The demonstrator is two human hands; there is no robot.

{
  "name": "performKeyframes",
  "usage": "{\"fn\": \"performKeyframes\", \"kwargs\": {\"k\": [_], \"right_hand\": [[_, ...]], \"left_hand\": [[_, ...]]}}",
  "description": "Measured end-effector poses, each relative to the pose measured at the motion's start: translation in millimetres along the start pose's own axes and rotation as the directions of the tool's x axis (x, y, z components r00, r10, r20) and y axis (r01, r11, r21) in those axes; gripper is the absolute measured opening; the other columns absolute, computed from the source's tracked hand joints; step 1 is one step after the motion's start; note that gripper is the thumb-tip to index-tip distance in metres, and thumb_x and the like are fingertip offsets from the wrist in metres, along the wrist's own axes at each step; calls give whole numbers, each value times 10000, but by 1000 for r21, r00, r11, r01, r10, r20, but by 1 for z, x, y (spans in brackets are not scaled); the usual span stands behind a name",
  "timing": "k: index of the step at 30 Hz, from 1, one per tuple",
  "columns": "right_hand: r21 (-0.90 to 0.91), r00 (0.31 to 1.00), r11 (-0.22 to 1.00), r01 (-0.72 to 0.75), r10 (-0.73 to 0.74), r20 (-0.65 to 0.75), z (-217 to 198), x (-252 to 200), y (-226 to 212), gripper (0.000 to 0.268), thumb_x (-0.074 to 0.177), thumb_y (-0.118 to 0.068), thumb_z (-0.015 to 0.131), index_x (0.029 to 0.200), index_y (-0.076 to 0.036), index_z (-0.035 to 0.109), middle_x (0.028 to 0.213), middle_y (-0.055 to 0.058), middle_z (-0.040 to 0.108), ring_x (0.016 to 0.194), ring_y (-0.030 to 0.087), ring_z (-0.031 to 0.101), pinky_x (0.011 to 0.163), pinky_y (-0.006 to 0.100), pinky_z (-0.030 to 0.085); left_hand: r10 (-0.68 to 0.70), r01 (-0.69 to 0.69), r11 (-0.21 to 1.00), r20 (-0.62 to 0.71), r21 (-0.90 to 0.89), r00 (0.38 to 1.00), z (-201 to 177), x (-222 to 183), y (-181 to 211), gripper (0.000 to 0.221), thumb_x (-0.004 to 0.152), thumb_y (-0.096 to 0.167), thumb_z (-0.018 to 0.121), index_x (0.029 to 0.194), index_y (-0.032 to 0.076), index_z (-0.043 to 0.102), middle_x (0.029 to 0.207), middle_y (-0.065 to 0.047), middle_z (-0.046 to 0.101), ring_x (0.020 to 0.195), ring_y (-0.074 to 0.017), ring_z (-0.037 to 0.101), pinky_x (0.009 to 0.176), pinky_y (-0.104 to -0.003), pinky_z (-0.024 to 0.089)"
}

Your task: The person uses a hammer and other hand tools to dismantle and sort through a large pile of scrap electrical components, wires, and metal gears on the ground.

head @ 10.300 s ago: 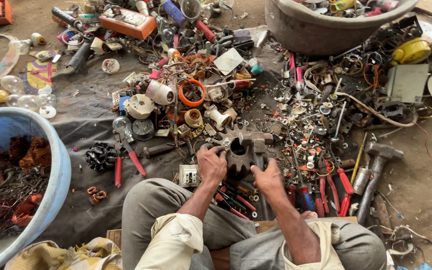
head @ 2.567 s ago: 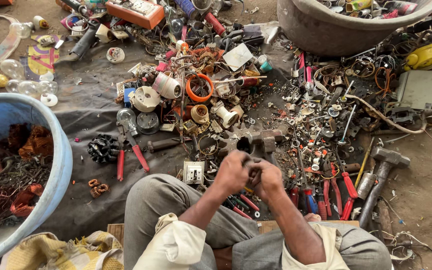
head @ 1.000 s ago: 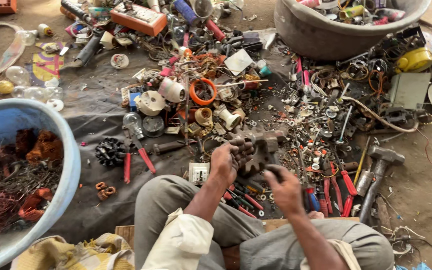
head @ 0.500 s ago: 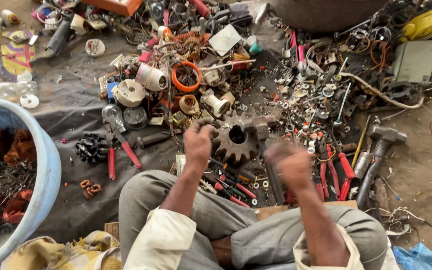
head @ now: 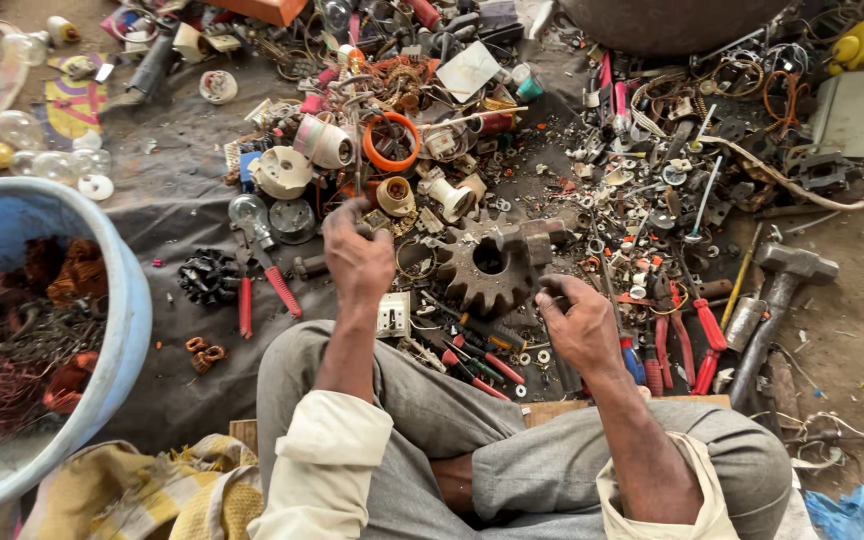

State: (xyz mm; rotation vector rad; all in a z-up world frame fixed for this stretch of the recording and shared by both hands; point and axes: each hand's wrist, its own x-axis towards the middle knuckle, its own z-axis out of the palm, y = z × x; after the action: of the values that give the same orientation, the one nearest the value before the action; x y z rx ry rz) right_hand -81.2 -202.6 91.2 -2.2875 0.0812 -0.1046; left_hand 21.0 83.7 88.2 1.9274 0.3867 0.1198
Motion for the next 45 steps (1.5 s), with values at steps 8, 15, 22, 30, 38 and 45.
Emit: {"fn": "performKeyframes", "kwargs": {"k": [8,15,22,30,38,45], "right_hand": [[-58,989,997,-55,62,135,4,0,-1,304,946,-209,686,1185,-24,714,1097,146,751,941,242,740,789,366,629],[-47,997,999,25,-22,76,-4,-4,-6,306,930,-204,705,1159,-2,719,1061,151,749,926,252,736,795,387,615],[101,967,992,73,-95,237,10,-3,-21,350,929,-190,691,1203,27,667,1041,150,712,869,235,683,746,363,571],[32,742,936,-351,257,619,16,7,-16,250,991,-241,624,1028,-29,751,820,91,733,727,156,625,695,356,550],[185,889,880,-439,394,232,-24,19,-20,325,1015,-232,556,1048,-63,832,881,99,804,702,180,663,625,402,539],[657,869,615,-435,479,126,-36,30,-15,272,991,-202,621,1161,3,673,940,121,754,718,185,704,637,321,609]], "left_hand": [[-66,-357,559,469,748,880,61,1,-74,286,993,158,493,1007,45,755,956,-180,742,850,-306,731,770,-445,607],[-22,-321,628,428,709,904,59,-12,-51,249,922,135,572,1040,25,761,1079,-210,707,983,-360,705,846,-464,573],[-116,-290,875,750,387,651,8,-59,16,203,956,196,632,1046,102,788,996,-125,755,870,-268,707,804,-411,547],[-56,-201,957,812,210,582,20,-43,6,226,904,198,731,1042,25,778,853,-159,770,716,-208,665,707,-367,542],[-324,-210,729,598,652,733,36,-13,-3,292,978,330,641,1127,105,753,989,-115,761,836,-217,712,773,-400,571],[-122,-265,439,349,859,929,68,59,-53,212,979,187,602,1029,104,790,1062,-145,766,946,-291,739,744,-433,599]]}}
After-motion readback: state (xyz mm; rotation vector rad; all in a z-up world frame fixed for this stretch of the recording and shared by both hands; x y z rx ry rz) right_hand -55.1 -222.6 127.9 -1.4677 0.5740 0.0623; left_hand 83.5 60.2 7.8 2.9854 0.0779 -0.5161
